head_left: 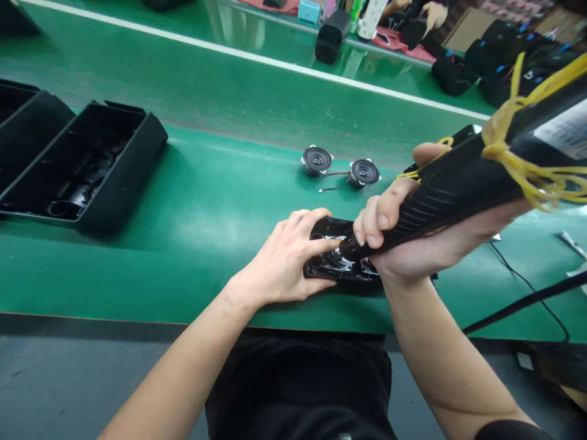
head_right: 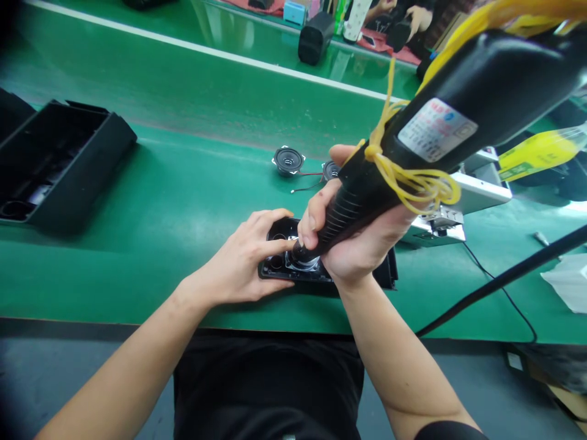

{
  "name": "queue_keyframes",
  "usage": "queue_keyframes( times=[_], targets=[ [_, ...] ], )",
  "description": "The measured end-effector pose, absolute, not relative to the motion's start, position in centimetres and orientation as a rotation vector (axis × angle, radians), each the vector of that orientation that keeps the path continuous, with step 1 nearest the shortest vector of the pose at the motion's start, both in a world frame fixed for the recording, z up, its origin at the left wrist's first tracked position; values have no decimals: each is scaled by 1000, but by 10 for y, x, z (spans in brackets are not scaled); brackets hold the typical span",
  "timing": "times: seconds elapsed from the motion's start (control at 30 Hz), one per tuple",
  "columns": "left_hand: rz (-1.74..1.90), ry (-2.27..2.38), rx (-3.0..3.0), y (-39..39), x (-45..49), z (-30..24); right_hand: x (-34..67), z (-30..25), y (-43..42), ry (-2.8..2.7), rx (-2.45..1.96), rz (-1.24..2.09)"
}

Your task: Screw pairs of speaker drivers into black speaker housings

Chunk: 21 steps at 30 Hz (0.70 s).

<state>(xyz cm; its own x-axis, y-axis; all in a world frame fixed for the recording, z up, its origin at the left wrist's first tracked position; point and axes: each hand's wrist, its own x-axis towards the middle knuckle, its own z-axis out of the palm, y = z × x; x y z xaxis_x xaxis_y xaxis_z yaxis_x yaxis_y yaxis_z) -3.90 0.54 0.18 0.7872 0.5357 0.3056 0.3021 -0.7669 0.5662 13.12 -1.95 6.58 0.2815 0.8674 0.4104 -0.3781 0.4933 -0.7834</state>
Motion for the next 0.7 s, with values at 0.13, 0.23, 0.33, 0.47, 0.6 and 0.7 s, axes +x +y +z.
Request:
queue_keyframes(
  times=[0.13,0.23,0.33,0.47,0.6,0.7],
  targets=[
    [616,624,2475,6,-38,2,134,74,-30,-970,-687,1020],
    [610,599,2459,7,-39,4,132,74,-36,-1024,-656,1059],
    [616,570,2430,7,-39,5,128,67,-37,-1068,-640,1006],
    [632,551,2426,8,-39,4,124,57,-35,-1134,-616,896],
    [651,538,2438,7,-39,3,124,52,-34,-1184,-644,945],
    [671,527,2441,7,-39,2,124,52,-34,-1210,-685,1030]
  ],
)
